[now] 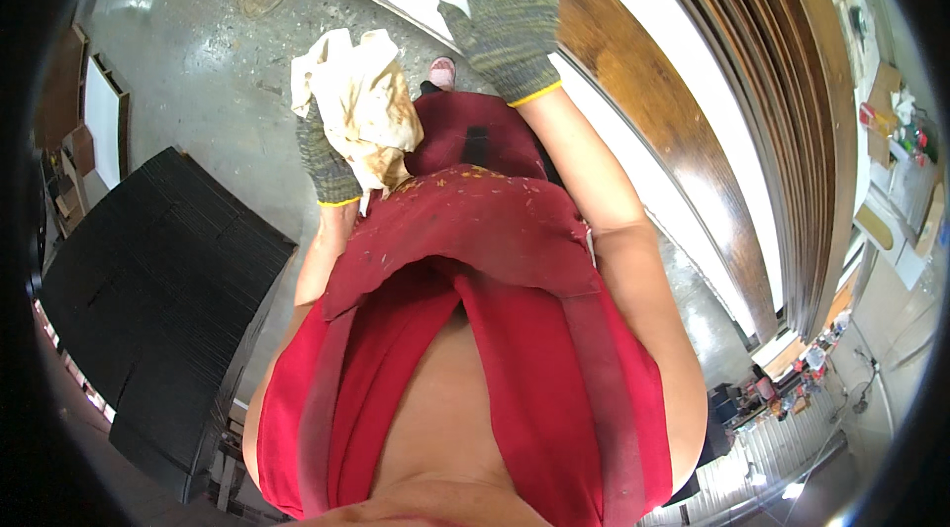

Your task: The person sands and wipes long wood planks with a sanding block and a cloth, handling the planks one at a time on a workbench.

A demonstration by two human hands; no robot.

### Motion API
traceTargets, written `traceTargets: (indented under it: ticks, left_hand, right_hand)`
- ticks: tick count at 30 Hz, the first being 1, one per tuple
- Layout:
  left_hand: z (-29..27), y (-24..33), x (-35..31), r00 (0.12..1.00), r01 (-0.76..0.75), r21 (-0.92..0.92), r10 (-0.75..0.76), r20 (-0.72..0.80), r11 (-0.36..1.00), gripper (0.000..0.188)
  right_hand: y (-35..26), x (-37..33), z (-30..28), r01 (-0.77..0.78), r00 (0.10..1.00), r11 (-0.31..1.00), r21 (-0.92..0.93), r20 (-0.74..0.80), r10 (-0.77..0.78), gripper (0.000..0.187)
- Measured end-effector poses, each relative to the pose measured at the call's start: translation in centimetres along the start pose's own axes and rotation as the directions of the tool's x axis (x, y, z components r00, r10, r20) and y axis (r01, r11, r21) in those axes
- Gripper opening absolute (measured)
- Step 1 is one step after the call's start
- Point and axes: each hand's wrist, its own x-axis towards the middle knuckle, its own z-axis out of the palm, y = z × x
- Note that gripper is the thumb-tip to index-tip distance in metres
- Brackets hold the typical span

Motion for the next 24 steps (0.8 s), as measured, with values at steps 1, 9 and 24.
traceTargets:
  ticks: [1, 9, 24]
  left_hand:
    - [0.3, 0.1, -0.1, 1.000, -0.007, -0.018, 0.007, 0.005, 1.000, 0.040]
    - [2.0, 0.8, -0.2, 1.000, -0.028, 0.061, 0.029, -0.004, 0.998, 0.038]
    - [-1.6, 0.5, 1.3, 0.984, -0.151, 0.576, 0.175, 0.013, 0.803, 0.038]
  right_hand:
    - [0.2, 0.4, -0.3, 0.021, 1.000, 1.000, 0.016, 0.006, -0.021, 0.053]
    - [2.9, -4.9, -7.4, -0.038, 0.997, 0.995, -0.093, 0.065, 0.044, 0.053]
    - [-2.4, 10.6, 3.5, 0.128, 0.982, 0.992, 0.021, 0.137, -0.130, 0.057]
